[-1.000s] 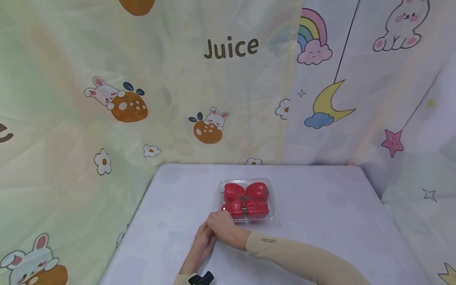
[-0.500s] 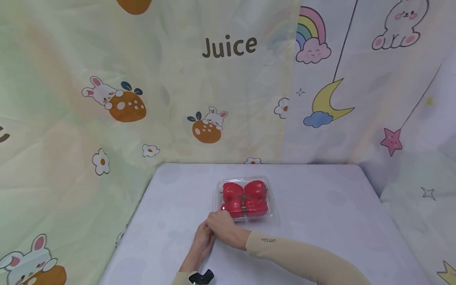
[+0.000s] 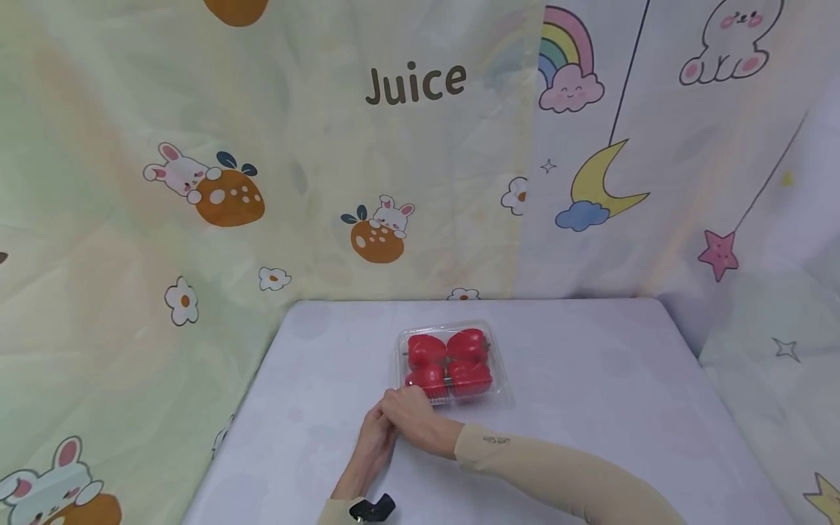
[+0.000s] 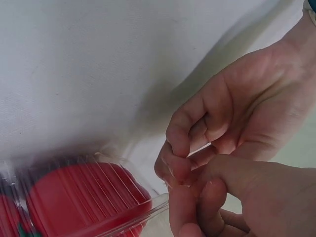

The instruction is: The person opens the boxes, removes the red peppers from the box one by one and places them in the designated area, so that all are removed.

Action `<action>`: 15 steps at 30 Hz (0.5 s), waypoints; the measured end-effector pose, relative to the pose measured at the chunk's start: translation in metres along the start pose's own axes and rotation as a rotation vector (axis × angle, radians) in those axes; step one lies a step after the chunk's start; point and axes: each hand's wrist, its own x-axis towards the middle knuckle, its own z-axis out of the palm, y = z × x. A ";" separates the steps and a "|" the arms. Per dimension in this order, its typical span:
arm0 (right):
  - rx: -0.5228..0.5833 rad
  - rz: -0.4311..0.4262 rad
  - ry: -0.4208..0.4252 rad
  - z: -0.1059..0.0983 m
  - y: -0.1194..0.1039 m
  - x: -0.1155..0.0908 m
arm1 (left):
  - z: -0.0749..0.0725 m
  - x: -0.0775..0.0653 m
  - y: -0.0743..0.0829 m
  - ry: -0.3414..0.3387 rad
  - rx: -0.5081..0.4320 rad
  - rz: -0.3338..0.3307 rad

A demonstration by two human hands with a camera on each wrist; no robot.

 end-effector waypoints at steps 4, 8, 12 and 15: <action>0.028 0.009 0.010 -0.001 0.002 -0.001 | 0.001 0.000 0.002 -0.006 0.042 0.018; 0.056 0.012 0.009 -0.001 0.003 -0.001 | 0.003 0.000 0.006 -0.001 0.103 0.050; 0.051 0.010 -0.008 -0.004 0.003 0.000 | 0.001 0.000 0.009 0.010 0.182 0.081; 0.039 0.007 0.020 -0.006 0.003 0.002 | -0.001 0.000 0.011 0.007 0.222 0.101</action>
